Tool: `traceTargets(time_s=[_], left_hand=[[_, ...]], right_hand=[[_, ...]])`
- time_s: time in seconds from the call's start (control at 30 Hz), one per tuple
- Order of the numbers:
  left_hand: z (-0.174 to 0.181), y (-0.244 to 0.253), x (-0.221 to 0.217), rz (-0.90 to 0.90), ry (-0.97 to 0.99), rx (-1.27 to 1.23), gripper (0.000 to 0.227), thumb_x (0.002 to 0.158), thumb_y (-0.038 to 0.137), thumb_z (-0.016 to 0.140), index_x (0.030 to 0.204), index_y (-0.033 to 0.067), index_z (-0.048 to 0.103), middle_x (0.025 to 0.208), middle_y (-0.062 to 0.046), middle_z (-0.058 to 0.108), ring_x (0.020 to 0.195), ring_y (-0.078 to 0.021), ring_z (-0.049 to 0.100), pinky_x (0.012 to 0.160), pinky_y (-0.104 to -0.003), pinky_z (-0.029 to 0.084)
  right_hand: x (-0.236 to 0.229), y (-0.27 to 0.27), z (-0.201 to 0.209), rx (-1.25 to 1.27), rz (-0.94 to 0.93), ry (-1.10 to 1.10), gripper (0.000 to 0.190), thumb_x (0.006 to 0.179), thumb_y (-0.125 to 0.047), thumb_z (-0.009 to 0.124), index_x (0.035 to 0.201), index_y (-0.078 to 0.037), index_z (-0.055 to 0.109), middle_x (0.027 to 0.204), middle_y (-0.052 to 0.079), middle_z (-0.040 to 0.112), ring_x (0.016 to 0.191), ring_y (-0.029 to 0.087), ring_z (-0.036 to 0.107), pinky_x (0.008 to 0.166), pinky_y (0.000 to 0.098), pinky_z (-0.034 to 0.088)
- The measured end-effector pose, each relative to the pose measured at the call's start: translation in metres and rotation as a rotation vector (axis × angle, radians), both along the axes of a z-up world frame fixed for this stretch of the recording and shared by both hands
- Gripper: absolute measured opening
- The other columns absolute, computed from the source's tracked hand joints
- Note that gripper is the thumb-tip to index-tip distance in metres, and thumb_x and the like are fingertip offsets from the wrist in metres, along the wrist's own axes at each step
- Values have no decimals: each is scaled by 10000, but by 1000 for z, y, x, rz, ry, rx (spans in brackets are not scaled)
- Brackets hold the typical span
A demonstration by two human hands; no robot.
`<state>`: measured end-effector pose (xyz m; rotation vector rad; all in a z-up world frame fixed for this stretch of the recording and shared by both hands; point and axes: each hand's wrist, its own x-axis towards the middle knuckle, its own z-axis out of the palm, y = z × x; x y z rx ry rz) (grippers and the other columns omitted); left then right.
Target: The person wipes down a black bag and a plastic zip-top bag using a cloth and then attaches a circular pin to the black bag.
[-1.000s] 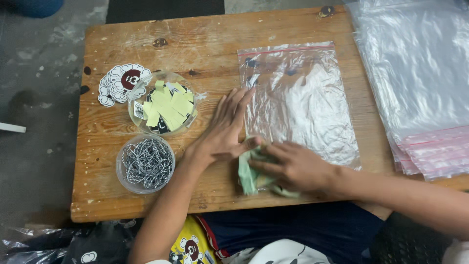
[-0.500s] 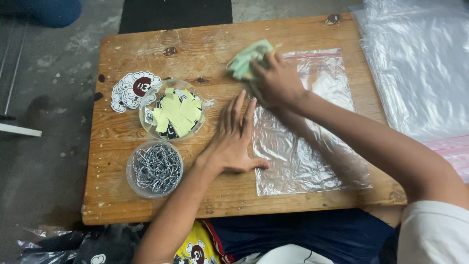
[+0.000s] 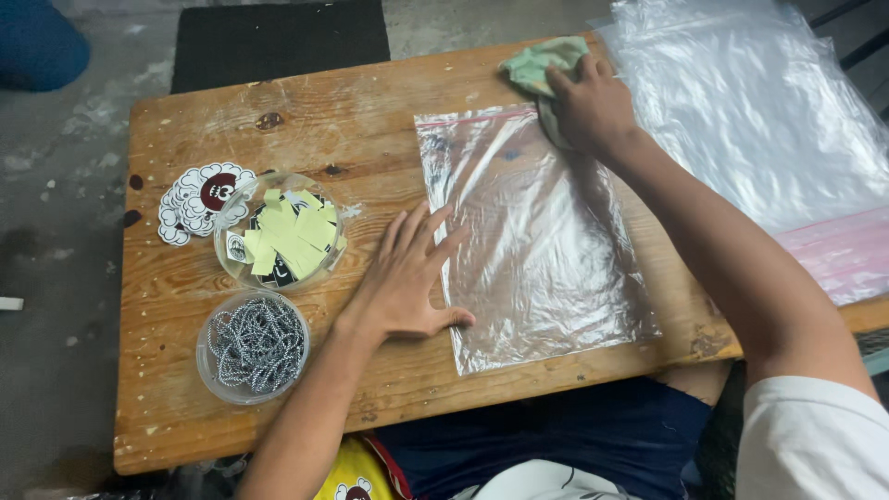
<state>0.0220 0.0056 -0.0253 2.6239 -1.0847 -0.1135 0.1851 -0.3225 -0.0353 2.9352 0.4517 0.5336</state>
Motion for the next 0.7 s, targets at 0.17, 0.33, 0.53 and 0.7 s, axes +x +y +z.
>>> traceTargets(time_s=[0.17,0.33,0.53,0.7], left_hand=[[3,0,-1,6,-8,0,1225,591,907,636,1539,179,368,1574,-176,293,1489,-446,220,1221,-588,169],[6,-1,0,8,-11,-22,1192,599,891,658,1507,161,403,1561,-180,297,1496,-455,194,1228,-580,169],[4,-1,-1,-12,-1,-58,1203,603,865,679,1536,173,365,1553,-185,305,1504,-425,223,1231,-581,173],[-1,0,2,-40,-28,5,1171,701,871,635,1564,157,290,1616,-205,192,1507,-380,149,1231,-560,74]], right_hand=[[-67,14,3,-16,112,69,572,877,-223,705,1424,-137,562,1143,245,548,988,441,635,700,462,565],[-130,26,0,-26,423,174,636,900,-370,657,1479,-162,496,1112,206,546,955,380,610,699,427,558],[-64,-14,3,-5,249,73,573,956,-364,663,1490,-198,538,1157,221,574,983,413,631,729,490,544],[-65,-12,11,-111,14,170,478,1087,-444,389,1353,-65,508,1213,275,588,920,359,648,558,426,615]])
